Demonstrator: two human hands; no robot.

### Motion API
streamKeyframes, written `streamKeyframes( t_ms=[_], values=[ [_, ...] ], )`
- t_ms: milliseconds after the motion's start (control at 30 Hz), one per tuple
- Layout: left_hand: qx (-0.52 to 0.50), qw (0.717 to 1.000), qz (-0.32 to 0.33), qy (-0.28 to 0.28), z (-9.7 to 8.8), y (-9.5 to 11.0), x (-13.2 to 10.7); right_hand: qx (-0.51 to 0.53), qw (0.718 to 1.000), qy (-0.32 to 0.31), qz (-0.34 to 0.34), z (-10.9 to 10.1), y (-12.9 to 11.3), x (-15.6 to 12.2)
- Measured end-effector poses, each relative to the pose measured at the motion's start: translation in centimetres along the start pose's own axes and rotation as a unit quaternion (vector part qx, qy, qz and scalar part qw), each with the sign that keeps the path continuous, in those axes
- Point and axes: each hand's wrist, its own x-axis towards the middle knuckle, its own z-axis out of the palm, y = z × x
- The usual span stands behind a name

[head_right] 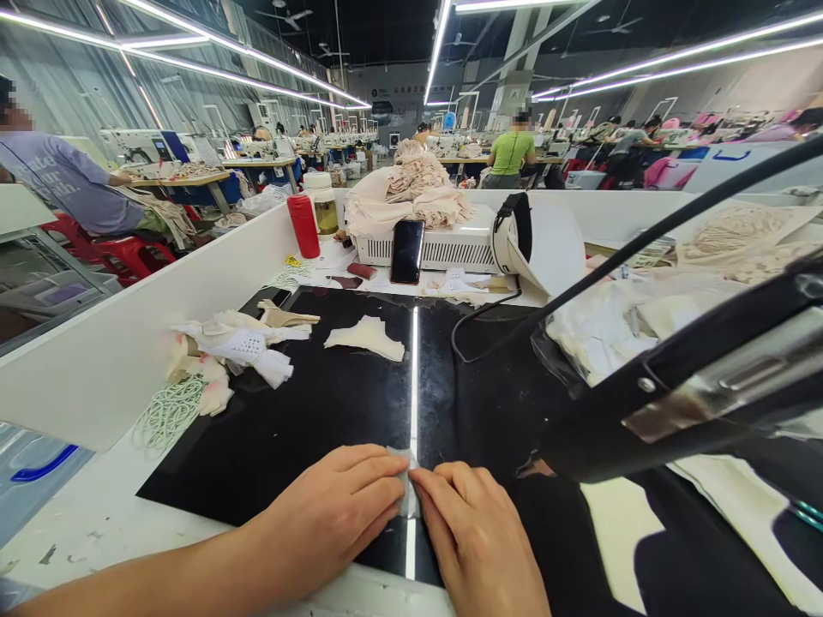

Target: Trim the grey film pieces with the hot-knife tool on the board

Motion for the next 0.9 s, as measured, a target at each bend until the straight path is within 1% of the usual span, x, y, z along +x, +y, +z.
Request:
streamKeyframes(
  t_ms=[200,333,567,733,833,867,900],
  values=[
    [0.024,1.000,0.000,-0.001,0.0,0.3,-0.1,-0.003,1.000,0.009,-0.004,-0.3,-0.1,0.2],
    [0.044,0.999,0.009,0.009,-0.2,0.3,0.0,-0.004,1.000,0.017,0.001,-0.5,-0.3,0.3],
    [0.054,0.998,0.008,0.010,-0.1,0.4,0.2,-0.001,1.000,0.003,0.006,-0.1,0.1,-0.1],
    [0.058,0.998,0.004,0.018,0.2,0.2,0.1,0.021,1.000,-0.003,0.003,0.0,0.1,0.1],
    [0.068,0.997,-0.001,0.024,0.2,0.1,0.4,0.050,0.999,0.000,0.018,-0.4,-0.5,0.6],
    [0.075,0.997,0.006,0.033,0.1,0.0,0.4,0.055,0.998,0.008,0.027,-0.5,-0.8,0.7],
    [0.087,0.995,0.005,0.042,0.1,-0.2,0.4,0.057,0.997,0.031,0.046,-0.6,-1.1,0.9]
  ],
)
